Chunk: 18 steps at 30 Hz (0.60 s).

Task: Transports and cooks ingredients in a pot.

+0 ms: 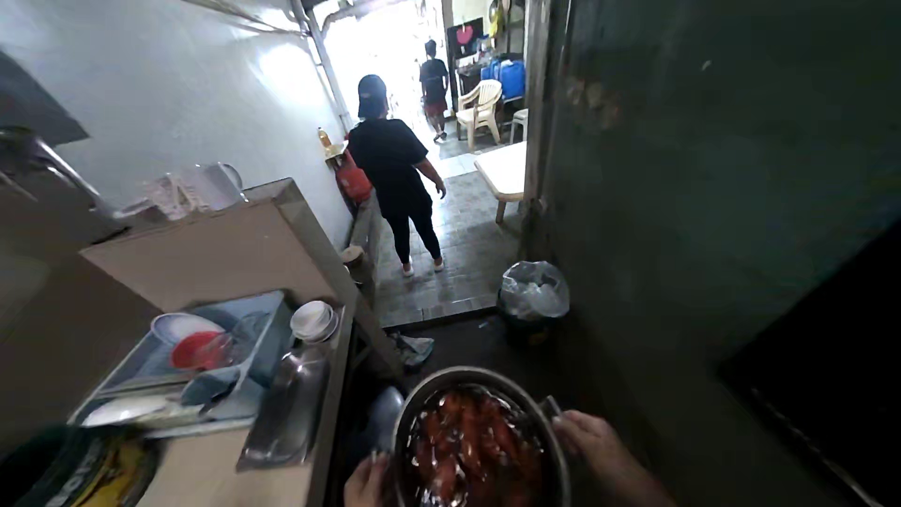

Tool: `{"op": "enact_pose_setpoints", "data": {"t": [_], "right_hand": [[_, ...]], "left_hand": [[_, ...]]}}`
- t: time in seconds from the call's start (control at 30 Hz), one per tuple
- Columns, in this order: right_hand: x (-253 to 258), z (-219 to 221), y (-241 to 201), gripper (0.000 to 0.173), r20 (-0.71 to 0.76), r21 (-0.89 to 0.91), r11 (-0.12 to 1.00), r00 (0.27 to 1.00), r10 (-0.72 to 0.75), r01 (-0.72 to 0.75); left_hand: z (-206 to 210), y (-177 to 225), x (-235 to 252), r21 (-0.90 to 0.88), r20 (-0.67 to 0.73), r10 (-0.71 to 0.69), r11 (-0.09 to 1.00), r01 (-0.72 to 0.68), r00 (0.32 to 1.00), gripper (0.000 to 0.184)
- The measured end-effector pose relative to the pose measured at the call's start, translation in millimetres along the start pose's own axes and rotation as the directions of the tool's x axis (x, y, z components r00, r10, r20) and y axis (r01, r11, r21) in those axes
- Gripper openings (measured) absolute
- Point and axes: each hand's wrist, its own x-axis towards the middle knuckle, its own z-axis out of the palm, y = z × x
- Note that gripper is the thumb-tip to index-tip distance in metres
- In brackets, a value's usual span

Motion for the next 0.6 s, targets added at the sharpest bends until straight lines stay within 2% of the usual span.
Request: {"op": "enact_pose_setpoints", "data": {"t": [0.13,0.27,0.33,0.43,0.6], "right_hand": [[99,-36,-35,0.026,-0.19,-0.013,1.0,0.981,-0.026,0.024],[214,-75,-71,0.027,-0.305,-0.03,0.999,0.952,-0.037,0.029],[267,-90,-93,0.029,-0.345,-0.043,0.999,0.939,0.001,-0.016],[344,-109,-111,0.031,-0.415,-0.065,0.997,0.91,0.015,-0.047],[463,-126,-142,0.032,-0.552,-0.021,0.999,0.834,0.013,-0.029]], "left_hand": [[81,61,105,-0.01,0.116,0.048,0.999,-0.047,0.992,0.026],[166,116,207,-0.031,0.221,0.048,0.999,-0.042,0.974,0.026],[200,147,246,0.005,0.277,0.023,1.0,-0.025,0.961,0.026],[246,176,302,0.083,0.403,-0.026,0.997,-0.009,0.915,0.025],[309,211,413,0.077,0.553,-0.022,0.997,-0.025,0.833,0.034]]}}
